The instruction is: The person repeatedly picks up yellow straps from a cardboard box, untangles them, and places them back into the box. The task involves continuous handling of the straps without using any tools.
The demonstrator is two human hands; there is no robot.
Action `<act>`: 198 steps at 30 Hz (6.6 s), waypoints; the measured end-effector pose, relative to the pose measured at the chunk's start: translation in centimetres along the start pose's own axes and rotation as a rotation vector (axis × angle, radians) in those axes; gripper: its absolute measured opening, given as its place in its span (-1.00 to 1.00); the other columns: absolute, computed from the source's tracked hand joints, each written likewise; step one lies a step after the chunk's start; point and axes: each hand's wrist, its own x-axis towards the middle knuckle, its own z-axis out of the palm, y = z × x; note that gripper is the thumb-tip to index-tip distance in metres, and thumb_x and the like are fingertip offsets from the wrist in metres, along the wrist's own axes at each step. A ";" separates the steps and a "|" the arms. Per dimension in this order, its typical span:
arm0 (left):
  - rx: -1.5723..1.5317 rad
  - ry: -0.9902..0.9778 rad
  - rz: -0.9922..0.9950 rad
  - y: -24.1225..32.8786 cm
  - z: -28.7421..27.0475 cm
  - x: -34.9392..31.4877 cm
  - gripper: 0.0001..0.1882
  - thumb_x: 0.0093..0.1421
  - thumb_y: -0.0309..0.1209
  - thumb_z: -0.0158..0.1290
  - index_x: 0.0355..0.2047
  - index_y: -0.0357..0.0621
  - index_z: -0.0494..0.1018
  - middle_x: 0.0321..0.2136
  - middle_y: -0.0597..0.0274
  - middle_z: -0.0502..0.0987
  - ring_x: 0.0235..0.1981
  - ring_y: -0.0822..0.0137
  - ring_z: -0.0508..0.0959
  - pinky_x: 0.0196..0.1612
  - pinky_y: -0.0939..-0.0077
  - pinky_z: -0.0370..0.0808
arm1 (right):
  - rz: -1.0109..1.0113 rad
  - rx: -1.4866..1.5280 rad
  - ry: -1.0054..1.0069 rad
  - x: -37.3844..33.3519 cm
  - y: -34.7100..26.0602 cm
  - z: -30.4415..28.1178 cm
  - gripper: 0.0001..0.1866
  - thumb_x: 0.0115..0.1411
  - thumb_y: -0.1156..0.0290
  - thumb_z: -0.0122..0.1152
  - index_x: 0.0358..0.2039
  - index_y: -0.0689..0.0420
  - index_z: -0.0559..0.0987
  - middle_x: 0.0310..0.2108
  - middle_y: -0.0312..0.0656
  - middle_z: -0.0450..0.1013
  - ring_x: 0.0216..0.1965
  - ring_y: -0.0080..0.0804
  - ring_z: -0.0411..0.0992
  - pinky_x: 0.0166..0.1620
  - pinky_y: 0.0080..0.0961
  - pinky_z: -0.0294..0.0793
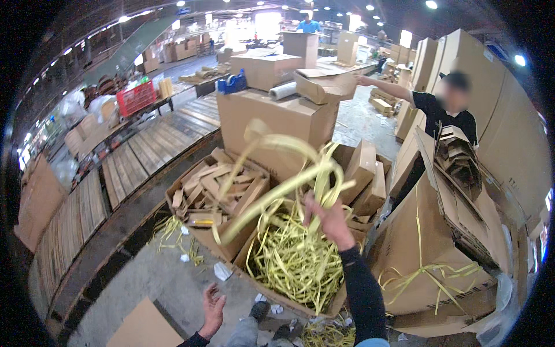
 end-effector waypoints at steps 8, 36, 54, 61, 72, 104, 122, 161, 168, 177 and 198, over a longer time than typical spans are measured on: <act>0.372 -0.366 0.474 -3.0 10.0 18.7 -0.16 0.18 -0.21 0.19 0.35 -0.20 0.03 0.37 -0.23 -0.02 0.37 -0.16 0.05 0.38 0.02 -0.01 | 1.038 -1.036 0.360 -11.9 32.4 -10.0 -0.24 0.11 0.18 0.37 0.25 0.25 0.30 0.01 0.04 0.49 -0.02 -0.11 0.50 0.08 -0.22 0.47; 1.272 -1.588 0.866 -40.8 30.4 21.0 0.10 0.00 0.61 -0.31 0.35 0.13 0.20 0.44 -0.15 -0.22 0.44 -0.27 -0.37 0.31 -0.45 -0.56 | 1.183 -1.396 -0.062 -16.7 57.0 -9.5 -0.04 0.18 -0.03 0.12 0.33 0.42 0.02 0.36 0.45 -0.14 0.39 0.40 -0.19 0.39 0.23 -0.18; 1.433 -1.497 0.806 -25.1 15.9 18.8 -0.58 0.12 -0.72 -0.11 0.01 -0.32 0.44 0.33 -0.14 0.17 0.37 -0.17 0.11 0.38 0.03 0.12 | 1.091 -0.136 2.112 -74.6 59.0 -2.9 -0.38 0.10 0.29 0.38 0.06 0.44 0.43 0.03 0.10 0.45 -0.02 -0.26 0.45 0.03 -0.38 0.45; 1.428 -1.131 0.236 -20.6 4.1 10.2 -0.64 0.26 -0.41 0.02 0.08 0.00 0.51 0.01 -0.04 0.49 -0.06 -0.03 0.43 0.12 0.03 0.39 | 0.715 -0.097 1.322 -76.1 64.5 -3.6 -0.66 0.12 0.44 0.17 -0.06 0.21 0.53 -0.13 0.09 0.50 -0.14 -0.03 0.49 -0.07 -0.25 0.45; 0.130 -1.191 -1.556 -22.0 26.9 -21.5 -0.36 0.37 0.14 -0.24 0.08 -0.22 0.35 -0.05 -0.07 0.49 -0.23 0.24 0.54 -0.24 0.25 0.51 | 0.150 0.729 0.254 -63.3 19.2 17.5 -0.70 0.37 0.29 0.05 -0.36 0.29 0.54 -0.45 -0.24 0.47 -0.41 -0.44 0.46 -0.27 -0.52 0.45; 0.017 -1.316 -0.165 5.3 -0.2 -10.3 -0.39 0.21 -0.20 0.17 0.19 -0.24 0.32 0.01 0.08 0.49 0.06 0.23 0.45 0.12 0.22 0.43 | 0.349 -0.348 0.766 -45.7 5.3 25.4 -0.59 0.31 0.09 0.16 -0.10 0.22 0.55 -0.29 -0.05 0.57 -0.23 -0.20 0.53 -0.16 -0.22 0.50; -0.608 -0.816 -0.013 16.6 -6.4 -8.0 -0.72 0.40 -0.25 -0.04 -0.19 -0.25 0.46 -0.33 0.08 0.53 -0.39 0.27 0.56 -0.35 0.44 0.55 | 0.229 0.101 0.513 -47.0 -2.1 23.8 -0.38 0.34 0.23 0.09 0.31 0.27 0.23 0.18 -0.05 0.35 0.17 -0.21 0.35 0.22 -0.31 0.35; -0.856 -0.930 -0.966 5.5 4.6 -18.6 -0.83 0.40 -0.22 -0.06 -0.33 0.04 0.35 -0.60 0.47 0.34 -0.60 0.44 0.36 -0.53 0.64 0.27 | 0.405 -0.490 0.398 -53.6 -2.2 22.4 -0.57 0.34 0.10 0.06 -0.23 0.29 0.58 -0.44 0.17 0.49 -0.42 0.10 0.45 -0.31 -0.19 0.43; -0.568 -0.088 -0.291 8.4 0.2 2.2 -0.78 0.43 -0.14 -0.12 -0.19 0.02 0.35 -0.48 0.43 0.32 -0.55 0.53 0.30 -0.49 0.60 0.32 | 0.674 -0.203 0.927 -70.1 -8.2 16.5 -0.72 0.32 0.27 0.17 -0.16 0.24 0.65 -0.31 -0.14 0.59 -0.29 -0.41 0.51 -0.17 -0.44 0.52; 0.373 -1.380 -0.381 -2.9 5.9 -13.7 -0.10 0.25 0.14 0.05 0.34 -0.31 0.12 0.33 -0.19 0.16 0.32 0.03 0.26 0.33 0.21 0.22 | 0.497 -0.597 0.591 -63.5 -6.4 20.2 -0.72 0.22 0.25 0.29 -0.23 0.23 0.65 0.18 0.12 0.34 0.18 0.01 0.34 0.21 -0.23 0.30; -0.919 -0.664 -0.403 12.5 1.1 -2.0 -0.75 0.34 -0.24 -0.05 -0.46 -0.02 0.28 -0.56 0.36 0.31 -0.62 0.50 0.18 -0.54 0.55 0.13 | 0.422 -0.382 1.184 -66.0 -7.2 18.0 -0.78 0.34 0.45 0.09 -0.07 0.18 0.63 -0.34 -0.28 0.59 -0.32 -0.58 0.51 -0.23 -0.61 0.49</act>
